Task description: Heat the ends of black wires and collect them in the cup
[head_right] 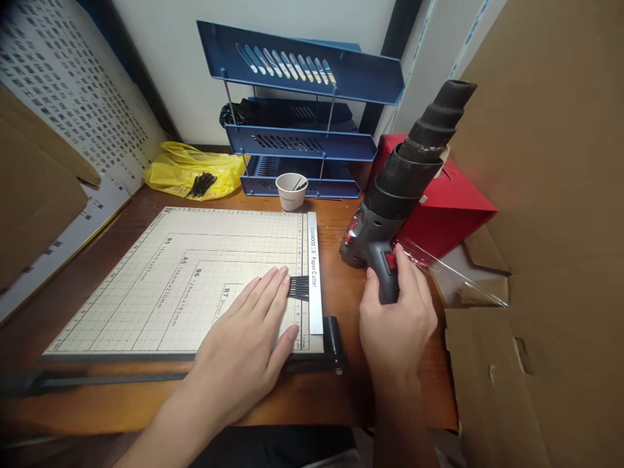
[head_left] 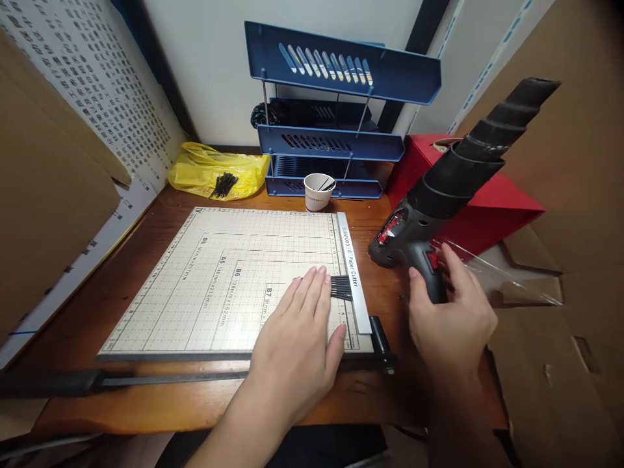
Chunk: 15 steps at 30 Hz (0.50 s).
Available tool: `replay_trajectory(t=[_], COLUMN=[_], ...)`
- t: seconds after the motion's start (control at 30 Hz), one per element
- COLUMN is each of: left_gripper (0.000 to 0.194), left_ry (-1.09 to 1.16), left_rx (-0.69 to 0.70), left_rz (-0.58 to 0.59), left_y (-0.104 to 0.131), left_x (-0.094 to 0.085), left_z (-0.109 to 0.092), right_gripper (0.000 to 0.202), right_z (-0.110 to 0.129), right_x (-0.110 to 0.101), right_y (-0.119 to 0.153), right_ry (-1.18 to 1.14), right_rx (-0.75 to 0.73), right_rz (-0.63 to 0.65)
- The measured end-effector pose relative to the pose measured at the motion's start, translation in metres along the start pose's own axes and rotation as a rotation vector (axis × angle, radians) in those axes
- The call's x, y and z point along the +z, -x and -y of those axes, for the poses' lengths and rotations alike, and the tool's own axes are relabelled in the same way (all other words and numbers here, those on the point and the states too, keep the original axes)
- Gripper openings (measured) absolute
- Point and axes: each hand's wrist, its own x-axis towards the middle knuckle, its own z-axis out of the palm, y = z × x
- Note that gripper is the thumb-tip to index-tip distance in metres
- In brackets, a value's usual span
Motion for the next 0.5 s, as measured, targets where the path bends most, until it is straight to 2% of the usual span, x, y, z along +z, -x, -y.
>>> replay_trajectory(t=[0.13, 0.23, 0.4, 0.5], left_gripper=[0.062, 0.062, 0.061, 0.061], left_ry=[-0.029, -0.069, -0.113, -0.122], left_rx=[0.021, 0.043, 0.073, 0.077], left_rz=[-0.023, -0.053, -0.083, -0.090], left_y=[-0.001, -0.002, -0.003, -0.003], left_x=[0.000, -0.001, -0.001, -0.001], left_z=[0.000, 0.000, 0.001, 0.001], right_gripper=[0.040, 0.041, 0.061, 0.061], right_z=[-0.005, -0.004, 0.008, 0.008], right_x=[0.005, 0.005, 0.003, 0.002], right_y=[0.005, 0.008, 0.014, 0.014], right_ry=[0.011, 0.054, 0.197, 0.218], right_rx=[-0.076, -0.076, 0.061, 0.030], right_rz=[-0.018, -0.003, 0.183, 0.218])
